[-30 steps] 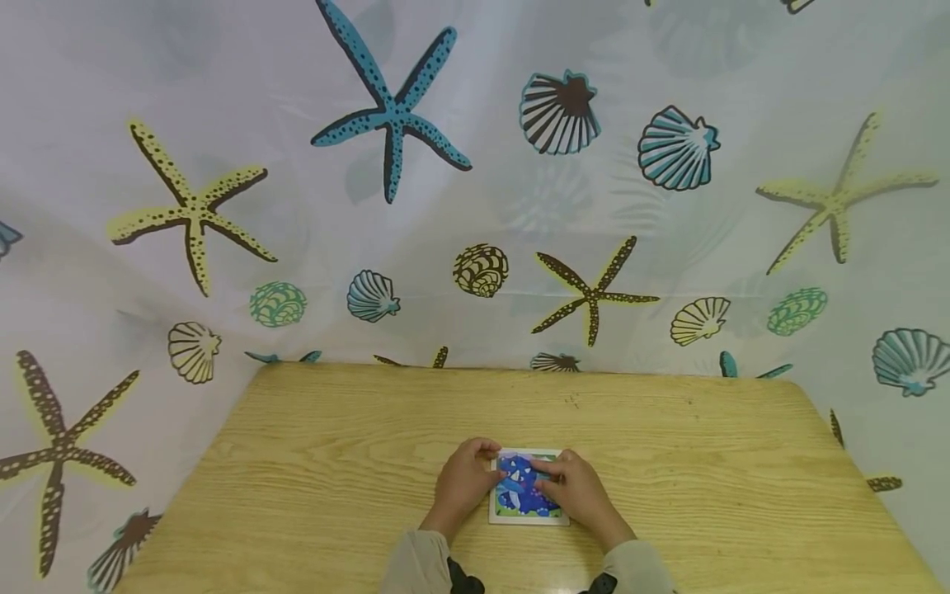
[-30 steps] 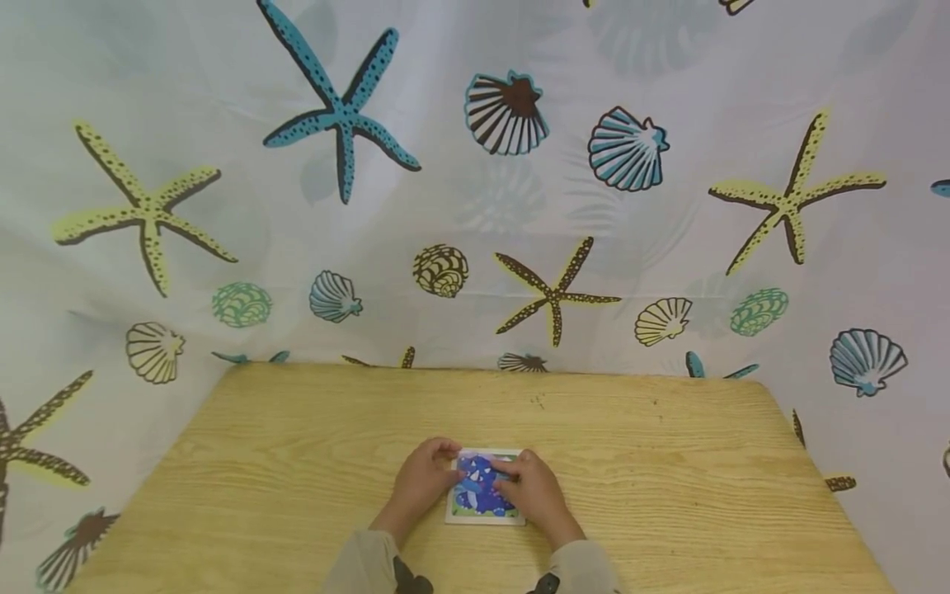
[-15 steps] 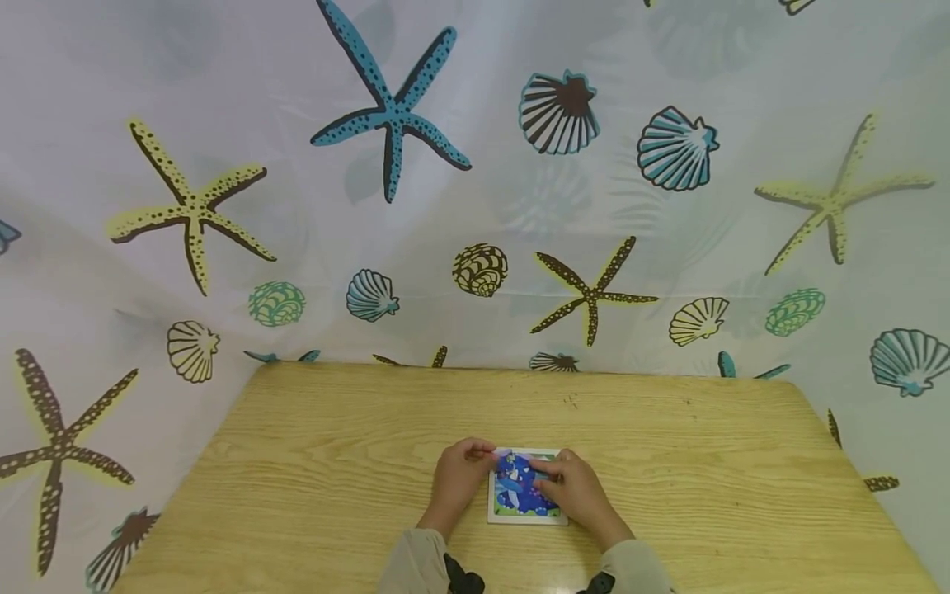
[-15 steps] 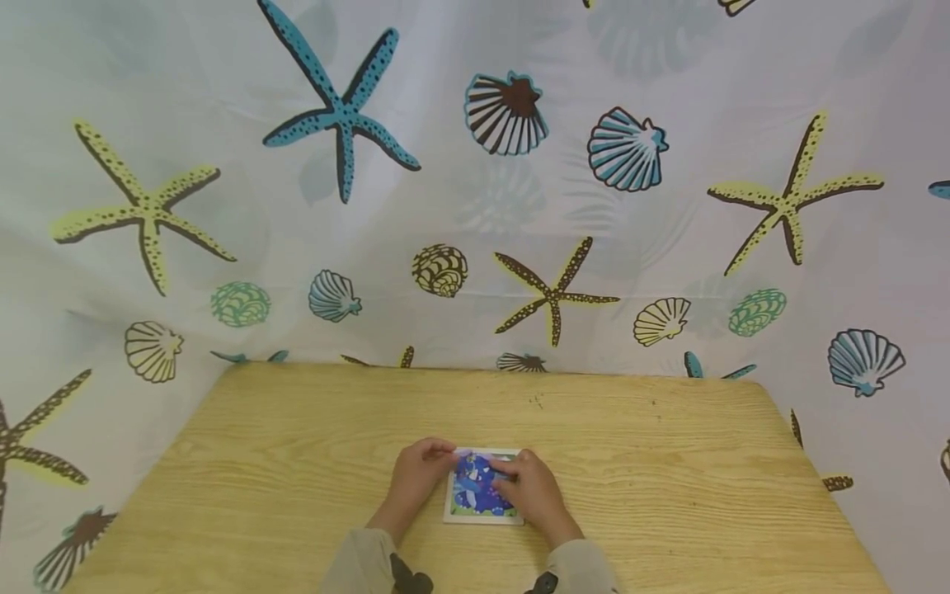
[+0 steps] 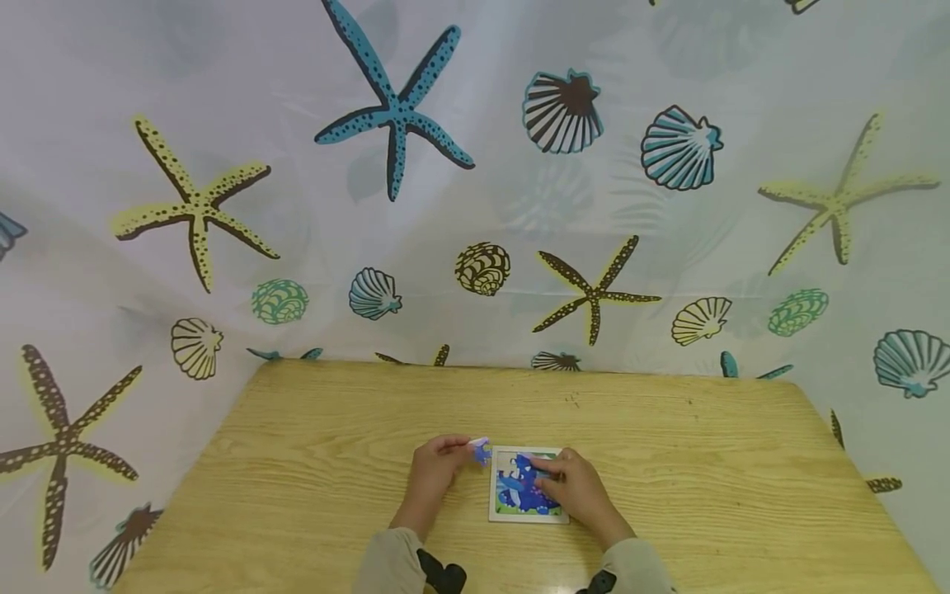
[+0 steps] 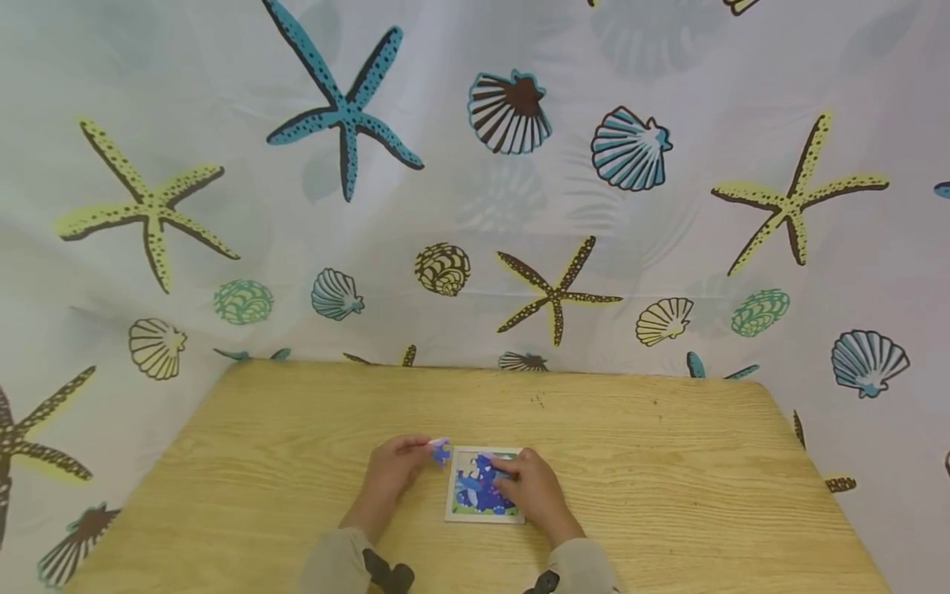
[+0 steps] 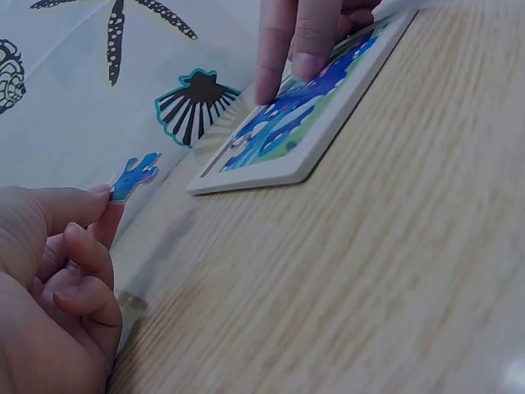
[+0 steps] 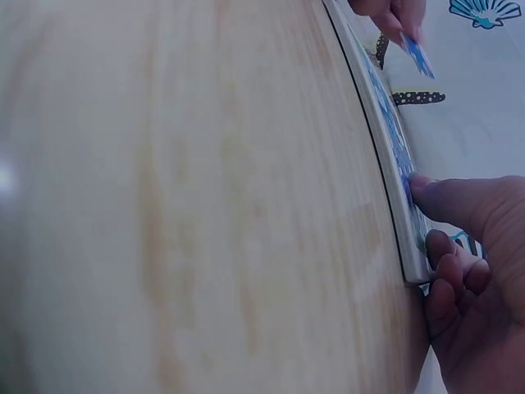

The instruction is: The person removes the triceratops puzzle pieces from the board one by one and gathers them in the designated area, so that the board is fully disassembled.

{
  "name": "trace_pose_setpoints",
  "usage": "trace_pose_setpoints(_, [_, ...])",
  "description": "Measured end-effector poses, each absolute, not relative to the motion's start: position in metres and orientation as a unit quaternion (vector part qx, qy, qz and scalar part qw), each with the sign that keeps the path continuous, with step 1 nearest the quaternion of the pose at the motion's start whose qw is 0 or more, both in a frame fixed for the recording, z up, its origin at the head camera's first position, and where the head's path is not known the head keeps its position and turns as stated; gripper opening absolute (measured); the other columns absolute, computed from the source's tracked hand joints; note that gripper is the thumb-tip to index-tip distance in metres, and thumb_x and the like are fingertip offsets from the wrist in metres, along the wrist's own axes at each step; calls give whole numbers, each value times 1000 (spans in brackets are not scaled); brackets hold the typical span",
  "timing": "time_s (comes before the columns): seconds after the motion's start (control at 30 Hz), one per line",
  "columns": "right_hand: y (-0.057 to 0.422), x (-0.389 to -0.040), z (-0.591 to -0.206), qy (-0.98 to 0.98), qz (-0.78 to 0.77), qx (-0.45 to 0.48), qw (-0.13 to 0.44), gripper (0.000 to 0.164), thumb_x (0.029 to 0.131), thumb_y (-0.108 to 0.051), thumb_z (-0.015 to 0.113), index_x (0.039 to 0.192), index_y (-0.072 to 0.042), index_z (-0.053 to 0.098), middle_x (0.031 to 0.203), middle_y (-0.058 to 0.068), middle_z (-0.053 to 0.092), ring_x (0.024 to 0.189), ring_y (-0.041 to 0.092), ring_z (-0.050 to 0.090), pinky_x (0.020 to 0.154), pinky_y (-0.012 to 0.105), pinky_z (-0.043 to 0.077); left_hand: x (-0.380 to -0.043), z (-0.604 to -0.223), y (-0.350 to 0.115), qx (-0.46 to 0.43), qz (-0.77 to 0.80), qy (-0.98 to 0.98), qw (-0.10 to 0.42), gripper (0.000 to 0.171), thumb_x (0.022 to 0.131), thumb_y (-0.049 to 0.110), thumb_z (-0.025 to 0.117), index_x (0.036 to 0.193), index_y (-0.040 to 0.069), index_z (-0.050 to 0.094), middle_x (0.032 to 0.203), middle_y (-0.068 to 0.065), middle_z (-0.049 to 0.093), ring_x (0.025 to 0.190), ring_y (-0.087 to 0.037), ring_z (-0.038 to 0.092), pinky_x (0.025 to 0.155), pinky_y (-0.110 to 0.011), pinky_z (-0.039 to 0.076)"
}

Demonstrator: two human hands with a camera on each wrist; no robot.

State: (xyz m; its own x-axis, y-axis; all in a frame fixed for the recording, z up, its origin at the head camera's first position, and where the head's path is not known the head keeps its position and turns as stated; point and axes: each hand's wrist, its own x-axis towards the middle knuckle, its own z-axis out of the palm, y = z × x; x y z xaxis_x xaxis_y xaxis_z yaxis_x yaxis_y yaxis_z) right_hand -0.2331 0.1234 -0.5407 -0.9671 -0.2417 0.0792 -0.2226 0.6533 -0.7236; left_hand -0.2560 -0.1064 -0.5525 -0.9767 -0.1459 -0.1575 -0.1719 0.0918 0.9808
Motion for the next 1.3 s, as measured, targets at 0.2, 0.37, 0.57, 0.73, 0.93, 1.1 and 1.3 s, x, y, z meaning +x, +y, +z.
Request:
trace_pose_setpoints(0.2, [122,-232,-541,907,-403,-123,17,32,83,-12,71,115,-10,69,74,-1,41,66,13,37,57,22,33,-249,-545,-142,-127,678,724,-10,24,85,15,71,102,0,67,81,-1,63,64,-10,49,53,-22,40])
trace_pose_setpoints(0.37, [123,-233,-542,909,-399,-117,12,32,83,-13,71,115,-12,69,74,-1,40,66,13,37,57,22,33,-243,-542,-172,-163,660,734,-17,25,85,18,71,105,2,67,88,0,64,67,-10,50,55,-22,41])
trace_pose_setpoints(0.57, [123,-234,-542,909,-399,-120,9,32,83,-13,71,115,-11,69,74,-1,39,67,13,37,57,22,33,-241,-541,-193,-184,656,732,-25,27,85,16,70,107,0,65,86,0,64,68,-11,52,55,-22,42])
trace_pose_setpoints(0.73, [122,-234,-545,910,-398,-117,16,32,83,-13,71,115,-11,69,75,0,40,68,14,38,57,23,33,-240,-541,-198,-189,654,732,-16,24,86,12,68,105,-2,64,81,1,63,65,-10,52,52,-21,42])
trace_pose_setpoints(0.93, [121,-233,-545,907,-403,-118,16,31,84,-12,71,115,-11,69,75,-1,41,68,13,38,57,22,33,-239,-545,-199,-181,638,748,-25,20,85,5,67,102,-6,64,73,1,60,61,-10,51,51,-21,41])
trace_pose_setpoints(1.1, [122,-233,-545,907,-404,-122,11,31,84,-12,71,115,-10,69,75,-1,40,67,13,38,57,22,33,-237,-547,-199,-174,626,760,-31,21,85,5,67,102,-7,64,75,-1,62,60,-10,53,51,-22,43])
trace_pose_setpoints(1.3, [123,-235,-547,908,-401,-122,9,31,83,-13,71,114,-11,70,74,-1,41,66,12,38,56,22,33,-235,-547,-200,-172,617,766,-49,23,86,8,68,104,-6,65,80,-4,62,64,-11,54,53,-22,44])
